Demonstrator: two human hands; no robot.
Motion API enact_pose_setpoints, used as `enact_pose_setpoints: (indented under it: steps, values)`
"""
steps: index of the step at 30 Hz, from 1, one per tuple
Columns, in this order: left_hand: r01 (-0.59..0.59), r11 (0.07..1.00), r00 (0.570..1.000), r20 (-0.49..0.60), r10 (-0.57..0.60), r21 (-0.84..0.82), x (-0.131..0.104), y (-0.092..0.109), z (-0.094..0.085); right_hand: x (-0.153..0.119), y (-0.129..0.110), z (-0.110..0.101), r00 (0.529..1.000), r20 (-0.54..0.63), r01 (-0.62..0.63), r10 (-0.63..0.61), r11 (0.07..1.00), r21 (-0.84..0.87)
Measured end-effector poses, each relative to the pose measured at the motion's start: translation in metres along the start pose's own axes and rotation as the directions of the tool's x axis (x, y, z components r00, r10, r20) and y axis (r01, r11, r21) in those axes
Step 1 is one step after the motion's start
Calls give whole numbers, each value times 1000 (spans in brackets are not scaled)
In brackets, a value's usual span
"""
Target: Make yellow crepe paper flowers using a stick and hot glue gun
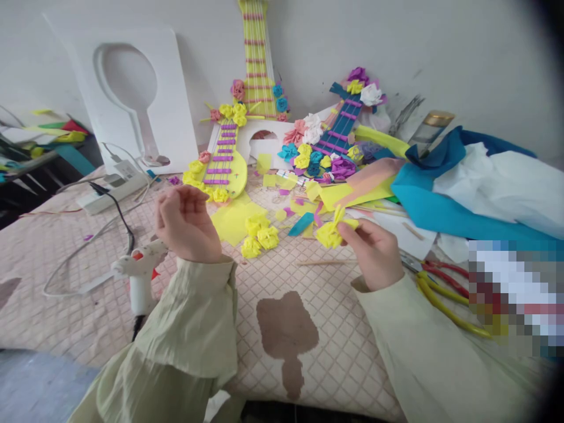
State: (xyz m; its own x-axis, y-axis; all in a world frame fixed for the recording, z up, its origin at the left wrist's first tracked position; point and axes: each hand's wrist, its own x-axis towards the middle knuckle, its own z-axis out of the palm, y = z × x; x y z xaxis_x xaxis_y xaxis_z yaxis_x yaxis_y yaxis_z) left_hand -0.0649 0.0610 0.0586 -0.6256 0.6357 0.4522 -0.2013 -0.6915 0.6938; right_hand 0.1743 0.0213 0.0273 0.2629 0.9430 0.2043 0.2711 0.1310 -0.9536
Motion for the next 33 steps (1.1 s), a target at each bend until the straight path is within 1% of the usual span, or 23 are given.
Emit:
enact_pose_setpoints:
  steps: [3,6,9,10,11,12,13,14,15,16,17,18,19,21,22,24,25,26,27,28,29,31,33]
  values:
    - [68,997,998,17,-67,-24,5,4,-4,-1,0,0,996,74,37,-40,998,50]
    - [117,990,991,79,-111,-79,3,5,-4,-6,-3,2,976,166,122,-141,986,117]
    - [142,988,981,146,-131,-64,-7,1,1,-11,-6,3,929,260,237,-261,964,122]
    - [145,988,972,194,-135,-42,-13,0,4,-13,-6,3,906,300,275,-298,954,115]
    - [145,990,951,276,-139,-1,-20,-1,7,-15,-6,4,880,342,313,-330,944,105]
    - [132,989,906,397,-147,65,-29,-2,10,-16,-6,5,851,384,350,-359,932,96]
    - [79,988,831,539,-140,135,-39,-3,12,-17,-5,6,821,423,387,-384,918,83]
    - [-4,977,718,681,-145,212,-48,-4,14,-18,-5,7,791,455,426,-408,902,69]
    - [-112,958,589,794,-152,266,-58,-4,16,-18,-4,8,766,477,465,-431,884,52]
    - [-220,938,479,867,-136,268,-66,-5,17,-18,-2,9,748,489,500,-449,866,31]
    - [-304,919,411,905,-112,252,-73,-6,17,-17,-1,9,737,493,529,-463,848,6]
    - [-360,900,376,921,-101,246,-78,-7,16,-16,0,10,734,486,551,-475,834,-18]
    - [-393,886,367,925,-94,246,-81,-8,16,-15,1,10,736,476,564,-481,825,-38]
    - [-391,864,396,906,-152,316,-82,-10,14,-13,2,9,749,458,559,-478,828,-51]
    - [-367,854,421,885,-200,368,-81,-11,13,-12,3,8,759,449,546,-471,837,-44]
    - [-281,840,468,830,-303,465,-79,-12,13,-12,3,7,786,428,504,-447,864,-23]
    - [-224,836,481,803,-352,501,-79,-12,13,-12,3,7,798,421,481,-431,877,-13]
    - [-160,838,478,784,-396,521,-78,-12,13,-12,3,7,808,415,462,-418,887,-6]
    - [-80,842,463,768,-442,533,-79,-12,13,-12,3,6,816,413,445,-405,895,-2]
    - [20,840,434,752,-496,542,-79,-12,14,-13,3,6,822,413,431,-392,902,-1]
    - [137,821,394,730,-559,554,-80,-12,14,-13,3,5,827,414,420,-381,908,-2]
    - [377,735,302,675,-673,564,-82,-11,16,-13,3,5,835,418,398,-358,918,-9]
    - [553,631,220,635,-740,544,-83,-10,17,-14,2,4,847,415,372,-333,928,-15]
